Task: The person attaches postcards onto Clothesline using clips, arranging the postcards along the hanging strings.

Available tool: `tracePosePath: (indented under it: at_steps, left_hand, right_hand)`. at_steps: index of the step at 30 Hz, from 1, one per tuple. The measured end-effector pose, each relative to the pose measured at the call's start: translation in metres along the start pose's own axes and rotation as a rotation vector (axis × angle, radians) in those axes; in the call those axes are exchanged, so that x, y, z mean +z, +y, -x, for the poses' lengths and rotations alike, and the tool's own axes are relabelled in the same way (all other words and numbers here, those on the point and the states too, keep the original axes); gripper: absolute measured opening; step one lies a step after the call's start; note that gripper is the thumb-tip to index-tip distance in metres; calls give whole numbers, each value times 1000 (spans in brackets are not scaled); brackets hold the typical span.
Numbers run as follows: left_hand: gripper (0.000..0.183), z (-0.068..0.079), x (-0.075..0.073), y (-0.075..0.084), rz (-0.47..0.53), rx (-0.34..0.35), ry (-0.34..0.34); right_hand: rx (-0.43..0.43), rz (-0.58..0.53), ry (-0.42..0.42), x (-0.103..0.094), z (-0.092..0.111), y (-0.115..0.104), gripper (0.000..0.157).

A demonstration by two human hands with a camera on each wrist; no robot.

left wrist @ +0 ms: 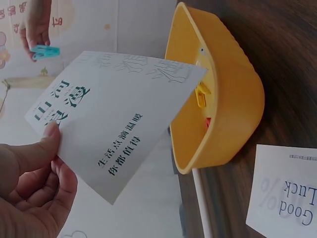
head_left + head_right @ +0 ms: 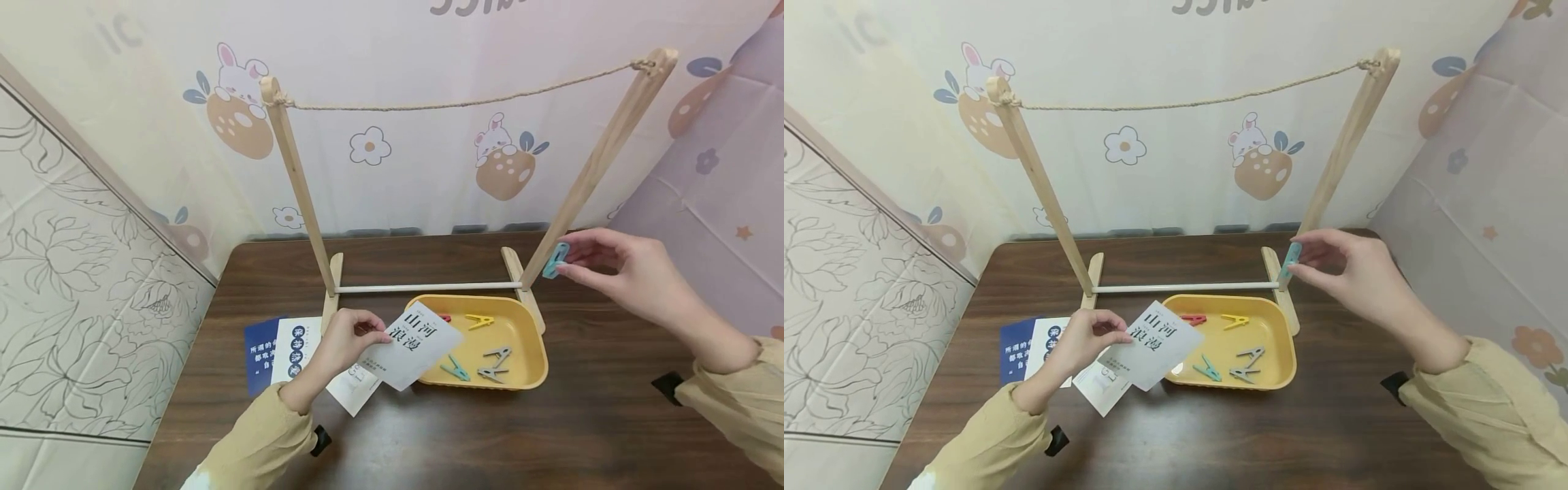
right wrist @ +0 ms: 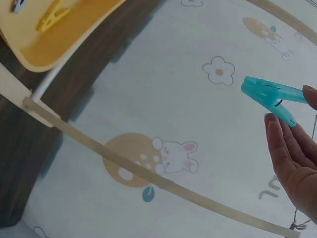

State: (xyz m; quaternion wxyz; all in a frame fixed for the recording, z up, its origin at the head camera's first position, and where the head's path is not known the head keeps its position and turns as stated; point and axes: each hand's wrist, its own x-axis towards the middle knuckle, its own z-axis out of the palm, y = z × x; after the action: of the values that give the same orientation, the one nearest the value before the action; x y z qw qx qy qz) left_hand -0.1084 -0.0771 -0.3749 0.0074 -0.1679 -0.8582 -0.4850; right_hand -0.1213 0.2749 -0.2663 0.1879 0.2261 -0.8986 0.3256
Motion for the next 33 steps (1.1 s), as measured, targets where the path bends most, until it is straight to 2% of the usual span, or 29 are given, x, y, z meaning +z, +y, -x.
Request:
tracePosePath:
  at_steps: [4, 10, 17, 21, 24, 33]
  left_hand:
    - [10, -8, 4, 5, 17, 8, 6]
    - [11, -20, 11, 15, 89, 16, 18]
    - [10, -31, 19, 29, 197, 11, 21]
    - [11, -35, 22, 36, 228, -20, 25]
    - [10, -38, 24, 40, 248, -9, 28]
    - [12, -52, 39, 47, 362, 40, 122]
  right_hand:
    - [34, -6, -15, -12, -9, -1, 35]
    - [84, 59, -29, -29, -22, -5, 32]
    - [70, 118, -18, -45, -38, -10, 32]
    - [67, 147, -7, -53, -44, -13, 32]
    - [46, 166, 17, -59, -49, -14, 31]
    - [56, 210, 49, -71, -62, -14, 31]
